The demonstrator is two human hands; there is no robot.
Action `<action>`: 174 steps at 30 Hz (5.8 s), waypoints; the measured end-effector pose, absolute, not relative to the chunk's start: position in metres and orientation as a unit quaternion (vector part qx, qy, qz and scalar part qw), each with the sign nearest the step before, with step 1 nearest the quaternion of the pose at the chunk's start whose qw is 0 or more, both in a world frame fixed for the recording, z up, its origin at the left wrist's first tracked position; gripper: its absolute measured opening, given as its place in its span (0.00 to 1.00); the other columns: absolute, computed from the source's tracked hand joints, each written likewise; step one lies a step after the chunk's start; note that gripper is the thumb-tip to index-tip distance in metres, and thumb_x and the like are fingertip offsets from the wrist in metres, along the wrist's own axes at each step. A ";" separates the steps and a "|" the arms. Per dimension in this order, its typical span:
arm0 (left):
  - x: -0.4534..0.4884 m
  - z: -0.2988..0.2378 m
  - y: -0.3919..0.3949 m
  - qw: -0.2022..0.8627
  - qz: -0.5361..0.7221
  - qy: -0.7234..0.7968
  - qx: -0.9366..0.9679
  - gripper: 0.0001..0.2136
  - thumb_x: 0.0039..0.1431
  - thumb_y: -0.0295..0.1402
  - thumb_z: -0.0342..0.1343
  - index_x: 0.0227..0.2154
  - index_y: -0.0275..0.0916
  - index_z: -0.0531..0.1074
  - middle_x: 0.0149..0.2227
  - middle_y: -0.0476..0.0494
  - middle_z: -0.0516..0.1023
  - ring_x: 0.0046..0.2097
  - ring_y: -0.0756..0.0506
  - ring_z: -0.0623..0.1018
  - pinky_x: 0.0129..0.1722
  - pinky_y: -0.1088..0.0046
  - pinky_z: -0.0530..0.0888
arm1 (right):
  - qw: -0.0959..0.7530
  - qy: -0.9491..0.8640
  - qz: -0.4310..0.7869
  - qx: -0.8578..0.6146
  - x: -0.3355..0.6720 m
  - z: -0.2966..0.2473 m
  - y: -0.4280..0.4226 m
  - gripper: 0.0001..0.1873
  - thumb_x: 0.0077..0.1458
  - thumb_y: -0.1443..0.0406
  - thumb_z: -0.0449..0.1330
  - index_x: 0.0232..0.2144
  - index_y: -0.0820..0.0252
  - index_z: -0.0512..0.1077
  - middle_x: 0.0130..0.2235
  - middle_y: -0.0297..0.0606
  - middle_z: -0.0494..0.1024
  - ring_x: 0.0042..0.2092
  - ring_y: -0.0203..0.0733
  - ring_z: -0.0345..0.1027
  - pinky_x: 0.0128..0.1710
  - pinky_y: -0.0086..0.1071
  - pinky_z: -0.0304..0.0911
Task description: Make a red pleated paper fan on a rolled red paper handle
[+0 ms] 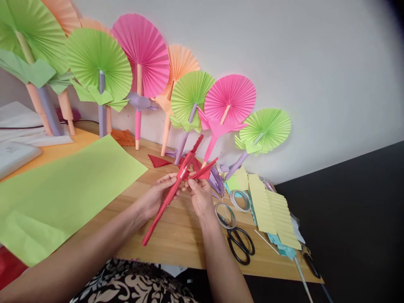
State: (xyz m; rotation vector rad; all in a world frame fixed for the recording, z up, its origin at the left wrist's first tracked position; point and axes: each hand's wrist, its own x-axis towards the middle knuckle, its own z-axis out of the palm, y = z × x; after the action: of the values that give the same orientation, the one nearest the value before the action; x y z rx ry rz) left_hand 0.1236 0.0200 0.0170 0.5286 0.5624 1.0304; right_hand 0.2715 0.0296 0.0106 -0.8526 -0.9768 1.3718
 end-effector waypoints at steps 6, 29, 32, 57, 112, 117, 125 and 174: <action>0.124 0.016 0.020 0.804 0.479 0.240 0.258 0.11 0.53 0.35 0.65 0.35 0.34 0.75 0.30 0.43 0.77 0.29 0.52 0.75 0.29 0.80 0.71 | 0.580 -0.476 0.544 -0.375 0.272 0.007 0.028 0.09 0.49 0.60 0.69 0.29 0.58 0.74 0.24 0.30 0.77 0.26 0.35 0.70 0.30 0.31 0.68; 0.123 0.015 0.018 0.783 0.483 0.285 0.269 0.13 0.49 0.35 0.68 0.38 0.36 0.76 0.27 0.49 0.76 0.24 0.55 0.71 0.24 0.82 0.65 | 0.537 -0.647 0.296 -0.453 0.285 0.012 0.023 0.03 0.55 0.62 0.62 0.31 0.53 0.74 0.32 0.35 0.77 0.35 0.42 0.70 0.39 0.37 0.67; 0.123 0.016 0.017 0.784 0.479 0.288 0.269 0.13 0.49 0.35 0.68 0.37 0.37 0.76 0.26 0.50 0.75 0.24 0.54 0.71 0.23 0.82 0.65 | 0.526 -0.652 0.289 -0.463 0.285 0.012 0.023 0.04 0.55 0.61 0.62 0.31 0.53 0.75 0.33 0.36 0.78 0.36 0.43 0.71 0.41 0.38 0.67; 0.125 0.014 0.016 0.795 0.466 0.271 0.278 0.14 0.46 0.36 0.70 0.36 0.37 0.77 0.26 0.50 0.73 0.26 0.54 0.69 0.26 0.80 0.65 | 0.549 -0.602 0.325 -0.480 0.285 0.012 0.022 0.09 0.53 0.61 0.65 0.38 0.55 0.74 0.37 0.36 0.80 0.37 0.40 0.73 0.41 0.35 0.68; 0.121 0.015 0.014 0.822 0.466 0.180 0.271 0.13 0.55 0.38 0.64 0.36 0.34 0.75 0.32 0.45 0.74 0.26 0.53 0.71 0.26 0.78 0.66 | 0.567 -0.545 0.452 -0.421 0.288 0.007 0.029 0.18 0.60 0.50 0.56 0.32 0.58 0.75 0.27 0.34 0.74 0.31 0.38 0.68 0.35 0.33 0.64; 0.124 0.008 0.015 0.869 0.426 0.147 0.204 0.05 0.55 0.30 0.60 0.30 0.32 0.73 0.28 0.46 0.70 0.21 0.56 0.66 0.19 0.81 0.61 | 0.571 -0.515 0.464 -0.439 0.284 0.010 0.028 0.19 0.59 0.48 0.57 0.28 0.56 0.72 0.28 0.35 0.75 0.31 0.40 0.68 0.34 0.34 0.66; 0.121 0.004 0.019 0.895 0.395 0.146 0.150 0.12 0.64 0.40 0.52 0.37 0.34 0.71 0.24 0.50 0.66 0.18 0.56 0.61 0.15 0.83 0.58 | 0.480 -0.600 0.497 -0.404 0.280 0.013 0.023 0.18 0.61 0.51 0.56 0.34 0.58 0.77 0.36 0.38 0.80 0.38 0.43 0.73 0.42 0.37 0.68; 0.071 0.012 -0.040 0.272 0.418 0.444 0.745 0.07 0.60 0.32 0.56 0.36 0.39 0.79 0.38 0.42 0.81 0.41 0.44 0.77 0.44 0.68 0.70 | 0.244 -0.604 0.570 -0.500 0.315 0.017 -0.049 0.37 0.59 0.58 0.60 0.66 0.59 0.54 0.34 0.36 0.83 0.32 0.38 0.74 0.34 0.31 0.66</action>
State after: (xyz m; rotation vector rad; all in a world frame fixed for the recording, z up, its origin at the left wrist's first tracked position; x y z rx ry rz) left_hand 0.0710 -0.0403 0.0118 2.0044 1.1961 1.1244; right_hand 0.3152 -0.0491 0.0166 -1.3646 -1.6505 1.5578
